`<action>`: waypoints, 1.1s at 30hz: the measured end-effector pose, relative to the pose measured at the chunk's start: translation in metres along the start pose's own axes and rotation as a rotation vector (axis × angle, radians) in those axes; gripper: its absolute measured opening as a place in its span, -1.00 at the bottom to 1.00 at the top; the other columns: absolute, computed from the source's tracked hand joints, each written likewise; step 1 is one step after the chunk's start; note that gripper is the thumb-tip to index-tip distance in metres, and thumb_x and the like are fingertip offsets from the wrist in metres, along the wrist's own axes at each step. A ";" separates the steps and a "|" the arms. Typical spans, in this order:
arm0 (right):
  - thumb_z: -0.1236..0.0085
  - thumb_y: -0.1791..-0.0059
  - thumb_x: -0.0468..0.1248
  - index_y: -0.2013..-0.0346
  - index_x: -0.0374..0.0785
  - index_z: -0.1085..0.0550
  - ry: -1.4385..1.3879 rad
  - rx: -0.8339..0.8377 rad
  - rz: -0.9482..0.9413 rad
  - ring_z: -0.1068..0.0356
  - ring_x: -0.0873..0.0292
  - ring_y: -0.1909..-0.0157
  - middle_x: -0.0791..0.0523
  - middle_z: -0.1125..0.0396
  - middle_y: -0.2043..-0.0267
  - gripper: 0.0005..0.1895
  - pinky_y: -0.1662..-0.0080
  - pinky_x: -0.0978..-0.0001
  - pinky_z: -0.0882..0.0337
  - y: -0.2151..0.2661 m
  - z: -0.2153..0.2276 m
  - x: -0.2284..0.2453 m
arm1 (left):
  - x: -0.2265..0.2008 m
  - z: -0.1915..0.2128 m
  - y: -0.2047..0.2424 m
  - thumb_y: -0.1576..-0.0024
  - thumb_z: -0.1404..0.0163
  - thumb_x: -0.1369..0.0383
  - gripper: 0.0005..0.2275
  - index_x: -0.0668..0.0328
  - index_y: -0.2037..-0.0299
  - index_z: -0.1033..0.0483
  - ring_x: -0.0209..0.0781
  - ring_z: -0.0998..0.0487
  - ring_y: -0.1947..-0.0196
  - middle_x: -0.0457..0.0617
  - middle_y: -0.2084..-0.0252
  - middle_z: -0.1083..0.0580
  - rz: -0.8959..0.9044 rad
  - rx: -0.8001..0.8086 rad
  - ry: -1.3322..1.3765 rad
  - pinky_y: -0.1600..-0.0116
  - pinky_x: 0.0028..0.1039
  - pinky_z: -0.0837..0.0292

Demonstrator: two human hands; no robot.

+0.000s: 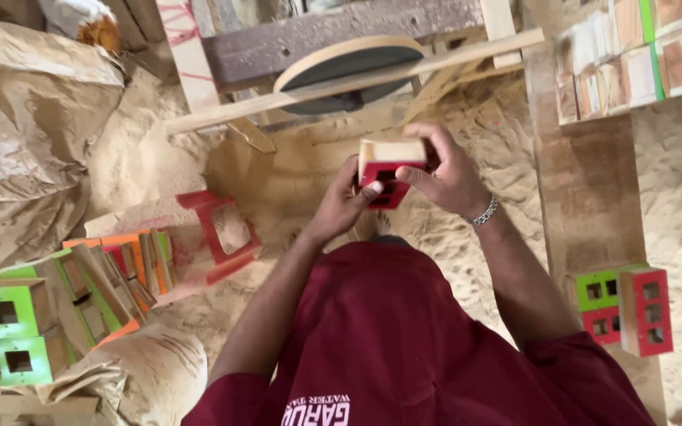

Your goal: The person sands the edges and faces of small, colorful wooden blocks using a rotating belt sander. They handle the blocks one at a time, rotating them to smooth all sides, and place the finished pieces on a nearby wooden board.

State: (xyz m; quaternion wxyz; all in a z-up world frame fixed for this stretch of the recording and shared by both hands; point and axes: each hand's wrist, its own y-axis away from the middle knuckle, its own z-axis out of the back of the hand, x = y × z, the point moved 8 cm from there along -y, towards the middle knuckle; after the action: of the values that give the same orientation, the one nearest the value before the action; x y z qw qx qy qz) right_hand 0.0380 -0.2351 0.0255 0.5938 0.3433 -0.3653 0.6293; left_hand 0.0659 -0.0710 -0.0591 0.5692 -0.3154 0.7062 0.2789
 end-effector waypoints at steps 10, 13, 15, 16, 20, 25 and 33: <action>0.27 -0.15 0.18 -0.10 -0.32 -0.42 -0.624 -0.039 -0.592 -0.44 0.18 0.11 0.09 -0.44 0.07 -0.37 0.07 0.27 -0.48 -0.040 -0.127 -0.093 | 0.071 0.058 -0.039 -0.35 0.22 0.24 -0.69 0.38 -0.07 -0.38 -0.07 -0.60 0.23 0.15 0.13 -0.51 0.377 -0.406 0.518 0.20 -0.21 -0.62; 0.26 -0.15 0.17 -0.02 -0.30 -0.51 -0.624 -0.051 -0.606 -0.47 0.22 0.14 0.09 -0.48 0.09 -0.38 0.06 0.32 -0.50 -0.067 -0.136 -0.105 | 0.085 0.086 -0.055 -0.31 0.15 0.36 -0.72 0.52 0.01 -0.47 -0.04 -0.62 0.28 0.17 0.18 -0.56 0.439 -0.425 0.539 0.18 -0.23 -0.62; 0.28 -0.15 0.19 0.05 -0.27 -0.55 -0.546 -0.034 -0.581 -0.49 0.25 0.13 0.10 -0.51 0.11 -0.36 0.04 0.36 -0.51 -0.083 -0.139 -0.109 | 0.090 0.103 -0.062 -0.28 0.15 0.36 -0.73 0.52 0.05 -0.49 -0.08 -0.62 0.29 0.15 0.20 -0.56 0.433 -0.435 0.486 0.19 -0.26 -0.61; 0.32 -0.15 0.20 0.10 -0.27 -0.56 -0.459 -0.022 -0.592 -0.49 0.24 0.16 0.09 -0.52 0.15 -0.34 0.05 0.35 -0.51 -0.089 -0.140 -0.112 | 0.092 0.110 -0.064 -0.26 0.14 0.36 -0.73 0.51 0.07 -0.49 -0.10 -0.62 0.29 0.14 0.21 -0.56 0.432 -0.442 0.462 0.20 -0.27 -0.61; 0.40 -0.14 0.23 0.25 -0.27 -0.59 -0.294 -0.014 -0.590 -0.50 0.20 0.22 0.07 -0.51 0.28 -0.26 0.11 0.32 -0.50 -0.103 -0.157 -0.118 | 0.097 0.137 -0.059 -0.27 0.09 0.35 -0.72 0.57 0.10 -0.51 -0.10 -0.60 0.32 0.18 0.23 -0.56 0.486 -0.531 0.340 0.25 -0.26 -0.57; 0.37 -0.15 0.25 0.41 -0.32 -0.52 -0.098 -0.072 -0.597 -0.44 0.13 0.39 0.04 -0.46 0.46 -0.24 0.21 0.24 -0.43 -0.110 -0.169 -0.128 | 0.084 0.152 -0.049 -0.24 0.05 0.36 -0.75 0.53 0.12 -0.52 -0.09 -0.55 0.37 0.16 0.30 -0.54 0.616 -0.547 0.229 0.31 -0.21 -0.52; 0.41 -0.26 0.24 0.49 -0.28 -0.37 0.079 -0.054 -0.690 -0.26 0.12 0.47 0.10 -0.21 0.54 -0.24 0.34 0.16 -0.33 -0.094 -0.141 -0.164 | 0.078 0.123 -0.067 -0.19 0.02 0.33 -0.73 0.52 0.16 -0.52 -0.11 -0.54 0.38 0.17 0.33 -0.54 0.553 -0.587 0.085 0.28 -0.25 -0.50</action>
State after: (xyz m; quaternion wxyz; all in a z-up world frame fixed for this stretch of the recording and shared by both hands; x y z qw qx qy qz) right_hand 0.1418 -0.1912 -0.1818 0.7940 0.4063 -0.2211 0.3945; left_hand 0.1820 -0.0318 -0.1615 0.3290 -0.2739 0.6777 0.5979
